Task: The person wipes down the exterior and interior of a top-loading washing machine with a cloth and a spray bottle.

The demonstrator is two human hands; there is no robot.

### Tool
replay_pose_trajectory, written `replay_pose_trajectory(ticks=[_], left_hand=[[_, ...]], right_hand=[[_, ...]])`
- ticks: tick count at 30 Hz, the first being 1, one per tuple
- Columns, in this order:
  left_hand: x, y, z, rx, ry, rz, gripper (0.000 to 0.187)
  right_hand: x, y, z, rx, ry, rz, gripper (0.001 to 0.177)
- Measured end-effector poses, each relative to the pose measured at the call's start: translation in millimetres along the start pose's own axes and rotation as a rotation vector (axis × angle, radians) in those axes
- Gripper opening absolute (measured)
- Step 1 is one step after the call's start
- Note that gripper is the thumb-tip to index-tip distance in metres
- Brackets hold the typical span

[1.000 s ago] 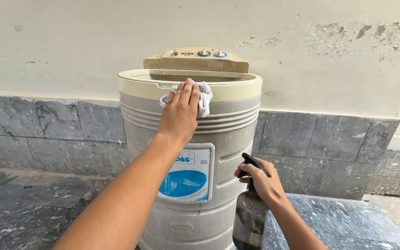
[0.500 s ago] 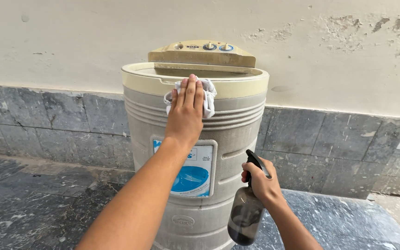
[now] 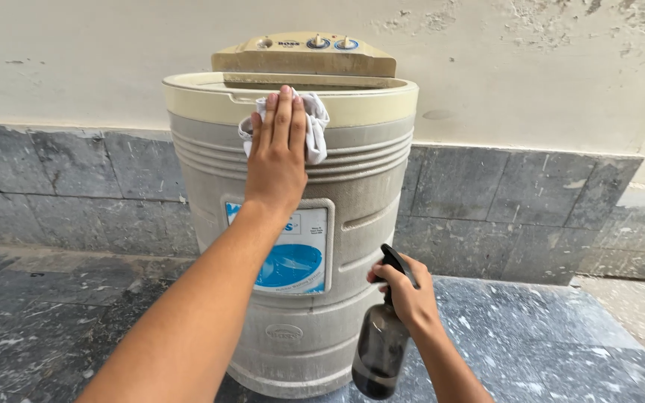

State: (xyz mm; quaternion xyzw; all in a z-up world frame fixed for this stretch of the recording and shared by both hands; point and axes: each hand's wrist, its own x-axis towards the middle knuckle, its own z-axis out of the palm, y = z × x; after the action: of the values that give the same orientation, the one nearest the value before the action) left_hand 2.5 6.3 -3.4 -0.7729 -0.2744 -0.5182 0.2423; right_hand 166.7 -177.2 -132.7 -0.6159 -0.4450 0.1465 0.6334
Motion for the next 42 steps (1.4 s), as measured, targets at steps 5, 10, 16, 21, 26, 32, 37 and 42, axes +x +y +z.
replay_pose_trajectory(ticks=[5, 10, 16, 21, 26, 32, 37, 42], left_hand=[[-2, 1, 3, 0.03, -0.027, -0.019, 0.064], [-1, 0, 5, 0.05, -0.032, -0.024, 0.065], [-3, -2, 9, 0.067, -0.026, -0.015, 0.065], [-6, -2, 11, 0.066, -0.013, -0.008, 0.066], [-6, -4, 14, 0.041, -0.006, -0.004, 0.068], [-7, -7, 20, 0.085, -0.01, 0.001, 0.073], [-7, -8, 20, 0.079, 0.006, 0.02, 0.073], [-8, -8, 19, 0.083, -0.011, 0.009, 0.074]], right_hand=[[-5, 2, 6, -0.077, 0.072, 0.223, 0.019], [-7, 10, 3, -0.129, -0.055, 0.146, 0.028], [-18, 23, 5, -0.21, -0.043, 0.181, 0.029], [-26, 26, 5, -0.207, -0.032, 0.106, 0.027], [-37, 33, 12, -0.121, -0.017, 0.263, 0.028], [-55, 54, 12, -0.138, 0.0, 0.218, 0.028], [-67, 71, 13, -0.076, 0.047, 0.207, 0.028], [-75, 75, 16, 0.038, 0.027, 0.292, 0.029]])
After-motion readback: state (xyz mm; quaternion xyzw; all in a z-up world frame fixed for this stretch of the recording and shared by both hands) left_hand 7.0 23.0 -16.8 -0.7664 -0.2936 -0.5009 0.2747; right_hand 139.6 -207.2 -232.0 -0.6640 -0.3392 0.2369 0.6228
